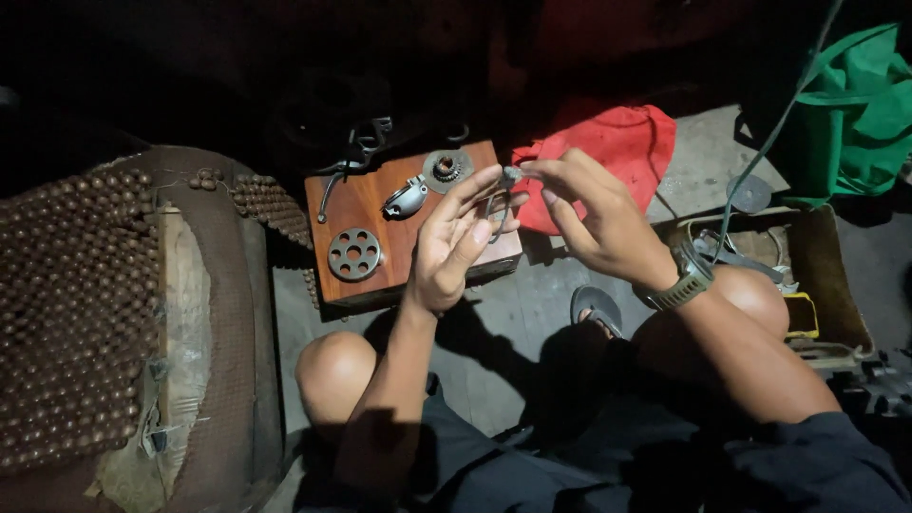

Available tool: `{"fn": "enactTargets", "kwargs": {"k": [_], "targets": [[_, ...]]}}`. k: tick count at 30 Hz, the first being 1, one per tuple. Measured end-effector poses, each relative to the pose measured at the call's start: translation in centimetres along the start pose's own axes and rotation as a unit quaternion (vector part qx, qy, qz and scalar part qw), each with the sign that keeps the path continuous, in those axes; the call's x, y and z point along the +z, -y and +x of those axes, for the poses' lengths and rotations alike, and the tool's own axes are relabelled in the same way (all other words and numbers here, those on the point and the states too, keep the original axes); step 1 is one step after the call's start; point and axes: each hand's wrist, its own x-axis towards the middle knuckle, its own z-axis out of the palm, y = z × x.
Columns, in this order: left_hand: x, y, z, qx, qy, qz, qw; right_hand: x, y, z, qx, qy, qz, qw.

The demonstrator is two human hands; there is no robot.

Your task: The person is cleaning and inspecting small engine components, specifically a piston and its rings, at a workbench.

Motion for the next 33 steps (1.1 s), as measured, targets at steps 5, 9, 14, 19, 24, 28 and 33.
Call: {"fn": "enactTargets", "kwargs": {"k": [5, 9, 14, 19, 24, 28, 33], "targets": [[0.0, 0.3, -0.1, 0.005, -0.002, -0.005, 1.0, -0.2, -0.2, -0.2, 0.001, 0.007, -0.001, 1.0], [0.0, 0.1, -0.1, 0.003, -0.001, -0.007, 1.0, -0.3, -0.3, -0.3, 0.006, 0.011, -0.002, 1.0], [-0.1, 0.3, -0.2, 0.002, -0.002, -0.007, 1.0, -0.5, -1.2, -0.4, 0.001, 0.015, 0.0, 1.0], [0.9, -3.2, -0.2, -0.072, 0.001, 0.084, 0.994, -11.4, -6.0, -2.6, 0.053, -0.103, -0.245, 0.963], [0.7, -3.4, -0.4, -0.071, -0.003, 0.077, 0.994, -26.3, -35.2, -21.0, 0.215, -0.196, -0.27, 0.918], [0.9, -2.7, -0.3, -0.081, -0.009, 0.081, 0.993, -27.0, -52.7, -29.1, 0.446, -0.169, -0.406, 0.78], [0.5, -1.4, 0.0, -0.091, -0.026, 0.117, 0.989, -23.1, -58.9, -32.6, 0.594, -0.113, -0.267, 0.751]]}}
